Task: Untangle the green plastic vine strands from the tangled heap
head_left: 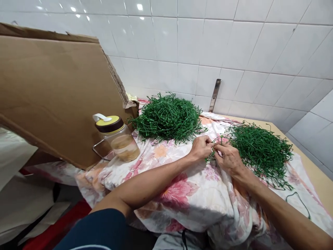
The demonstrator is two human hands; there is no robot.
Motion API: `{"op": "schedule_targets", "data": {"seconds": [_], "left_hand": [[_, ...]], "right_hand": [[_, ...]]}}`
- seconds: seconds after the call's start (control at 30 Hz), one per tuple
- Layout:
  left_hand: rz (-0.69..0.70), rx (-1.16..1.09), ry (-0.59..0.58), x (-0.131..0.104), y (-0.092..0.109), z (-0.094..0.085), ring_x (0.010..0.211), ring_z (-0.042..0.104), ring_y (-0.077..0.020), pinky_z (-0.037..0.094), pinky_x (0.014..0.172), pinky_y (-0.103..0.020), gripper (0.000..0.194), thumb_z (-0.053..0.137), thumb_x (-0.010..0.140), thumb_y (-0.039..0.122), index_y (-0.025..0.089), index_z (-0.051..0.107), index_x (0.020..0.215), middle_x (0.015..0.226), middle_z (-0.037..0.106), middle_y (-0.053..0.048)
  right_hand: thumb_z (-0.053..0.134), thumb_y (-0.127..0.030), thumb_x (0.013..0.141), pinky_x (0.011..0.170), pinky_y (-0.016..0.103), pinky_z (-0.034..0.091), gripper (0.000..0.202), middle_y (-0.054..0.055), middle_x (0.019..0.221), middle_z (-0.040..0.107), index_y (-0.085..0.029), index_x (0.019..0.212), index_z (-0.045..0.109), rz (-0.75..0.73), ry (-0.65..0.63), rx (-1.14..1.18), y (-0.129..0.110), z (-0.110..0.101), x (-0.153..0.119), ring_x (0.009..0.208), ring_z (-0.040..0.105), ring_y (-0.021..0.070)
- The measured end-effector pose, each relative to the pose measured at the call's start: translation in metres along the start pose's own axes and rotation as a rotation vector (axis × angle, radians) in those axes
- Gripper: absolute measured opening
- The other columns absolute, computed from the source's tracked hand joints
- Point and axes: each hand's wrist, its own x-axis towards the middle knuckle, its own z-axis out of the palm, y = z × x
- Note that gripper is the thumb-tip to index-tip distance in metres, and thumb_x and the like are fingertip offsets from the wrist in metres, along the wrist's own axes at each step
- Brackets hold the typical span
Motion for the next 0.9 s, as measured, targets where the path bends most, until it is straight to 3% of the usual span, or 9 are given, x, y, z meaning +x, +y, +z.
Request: {"op": "schedule_targets", "data": {"seconds": [0.1,0.2,0.33,0.5,0.63,0.77,0.9], "left_hand": [[0.223,0.013,0.037,-0.008,0.007,-0.005,0.067,0.052,-0.0121,0.037,0.065,-0.026,0.009,0.062,0.083,0.017,0.016,0.062,0.074,0.071,0.061,0.001],[0.288,0.018,0.084,-0.013,0.013,-0.009,0.068,0.051,-0.0128,0.037,0.065,-0.026,0.01,0.059,0.086,0.018,0.017,0.061,0.076,0.073,0.061,0.0],[0.232,0.015,0.083,-0.013,0.016,-0.009,0.067,0.051,-0.0128,0.037,0.065,-0.026,0.011,0.06,0.086,0.02,0.017,0.059,0.075,0.073,0.06,0.0],[0.076,-0.025,0.021,-0.008,0.014,-0.008,0.065,0.051,-0.0118,0.037,0.064,-0.026,0.013,0.06,0.083,0.023,0.017,0.061,0.072,0.069,0.06,0.002],[-0.002,-0.068,-0.094,-0.003,0.011,-0.008,0.062,0.046,-0.0116,0.033,0.06,-0.026,0.027,0.063,0.082,0.036,0.017,0.058,0.065,0.063,0.054,0.003],[0.029,-0.085,-0.156,-0.001,0.005,-0.006,0.06,0.038,-0.0111,0.026,0.056,-0.026,0.045,0.061,0.084,0.054,0.018,0.05,0.06,0.058,0.042,0.004],[0.073,0.006,-0.167,-0.004,-0.001,-0.003,0.059,0.037,-0.0112,0.024,0.056,-0.026,0.041,0.058,0.087,0.047,0.018,0.049,0.06,0.058,0.04,0.004]], "right_hand": [[0.058,-0.029,0.093,0.068,0.029,0.047,0.022,0.005,0.083,0.075,-0.021,0.092,0.079,0.154,0.006,0.164,0.002,-0.007,0.005,0.073,0.067,0.02],[0.061,-0.036,0.092,0.066,0.028,0.049,0.024,0.005,0.089,0.078,-0.022,0.094,0.081,0.249,0.026,0.3,0.002,-0.013,0.009,0.076,0.069,0.02],[0.064,-0.034,0.09,0.071,0.029,0.052,0.021,0.006,0.095,0.078,-0.022,0.095,0.081,0.232,0.114,0.3,-0.001,-0.013,0.01,0.081,0.07,0.0204],[0.062,-0.027,0.091,0.08,0.033,0.054,0.018,0.007,0.097,0.076,-0.021,0.093,0.079,0.092,0.199,0.182,0.0,-0.01,0.004,0.087,0.07,0.0218],[0.058,-0.023,0.094,0.08,0.033,0.054,0.019,0.008,0.097,0.075,-0.02,0.092,0.077,0.019,0.132,0.124,0.003,-0.011,-0.001,0.085,0.069,0.0218],[0.056,-0.021,0.094,0.083,0.034,0.054,0.02,0.009,0.1,0.074,-0.021,0.092,0.076,0.009,0.054,0.073,0.003,-0.014,-0.003,0.089,0.069,0.0225],[0.055,-0.021,0.094,0.083,0.032,0.052,0.021,0.008,0.096,0.073,-0.021,0.089,0.075,0.026,-0.009,0.038,0.004,-0.013,-0.003,0.088,0.068,0.0214]]}}
